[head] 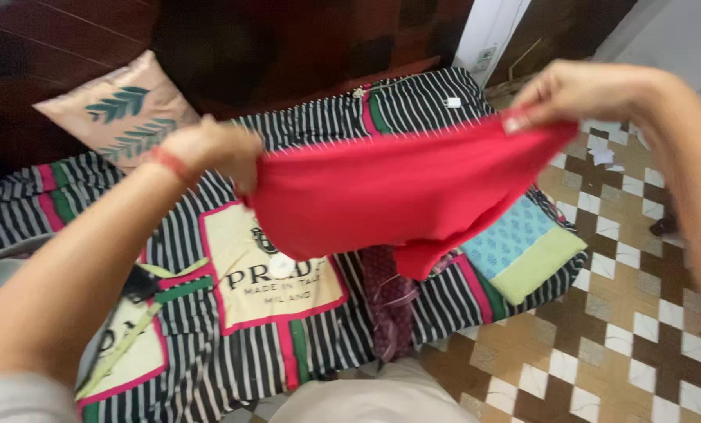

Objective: The person clears a bed by moving a folding table, several pillows, a red shirt, a purple cloth, a backpack, a colorful pillow, a phone, and a small bottle to a nearby bench and wall. The person handles each item one at a time and places them off the bed.

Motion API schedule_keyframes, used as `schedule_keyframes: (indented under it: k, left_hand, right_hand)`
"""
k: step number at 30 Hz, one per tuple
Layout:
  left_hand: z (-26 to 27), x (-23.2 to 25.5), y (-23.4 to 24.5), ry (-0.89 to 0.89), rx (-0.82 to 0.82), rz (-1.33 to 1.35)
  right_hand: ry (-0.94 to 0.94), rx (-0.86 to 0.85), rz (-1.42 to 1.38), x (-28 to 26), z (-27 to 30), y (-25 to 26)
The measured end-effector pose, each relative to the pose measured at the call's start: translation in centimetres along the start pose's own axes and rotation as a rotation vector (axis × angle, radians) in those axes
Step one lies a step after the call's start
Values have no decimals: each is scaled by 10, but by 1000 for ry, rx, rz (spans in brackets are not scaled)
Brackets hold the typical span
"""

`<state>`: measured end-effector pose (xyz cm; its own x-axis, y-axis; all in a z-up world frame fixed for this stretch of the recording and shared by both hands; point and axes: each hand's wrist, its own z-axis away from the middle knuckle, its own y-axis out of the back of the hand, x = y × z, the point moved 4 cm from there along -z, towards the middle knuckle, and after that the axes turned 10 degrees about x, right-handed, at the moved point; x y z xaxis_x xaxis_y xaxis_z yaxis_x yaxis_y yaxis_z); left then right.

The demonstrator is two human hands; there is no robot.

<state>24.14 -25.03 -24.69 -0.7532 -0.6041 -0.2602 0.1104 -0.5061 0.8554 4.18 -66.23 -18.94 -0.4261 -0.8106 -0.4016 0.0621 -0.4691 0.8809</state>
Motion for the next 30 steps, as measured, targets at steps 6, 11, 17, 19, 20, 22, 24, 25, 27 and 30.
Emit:
schedule_keyframes:
  k: [6, 11, 17, 19, 20, 22, 24, 25, 27, 30]
  left_hand:
    - [-165, 3, 36, 130, 1096, 209]
    - [-193, 62, -99, 255, 1168, 384]
    - [-145, 197, -289, 209, 646, 391]
    - [-131, 242, -327, 164, 604, 556]
    - [-129, 265, -341, 77, 560, 549]
    - [-127, 307, -360, -97, 499, 588]
    - [-132, 339, -369, -252, 451, 591]
    - [-132, 352, -373, -321, 421, 550]
    - [-136, 374, -381, -384, 378, 492]
    - [-148, 391, -387, -378, 359, 441]
  right_hand:
    - [335, 768, -152, 94, -166, -16]
    - [574, 728, -19, 153, -148, -177]
    - [423, 322, -14, 196, -64, -398]
    - [541, 242, -16, 195, -42, -446]
    - [648, 171, -17, 192, -32, -468]
    - [862, 33, -17, 183, -21, -507]
    - [892, -36, 188, 178, -23, -541]
    - [906, -71, 293, 178, -24, -553]
    - [794, 45, 592, 183, -40, -563]
    - [752, 83, 878, 187, -59, -552]
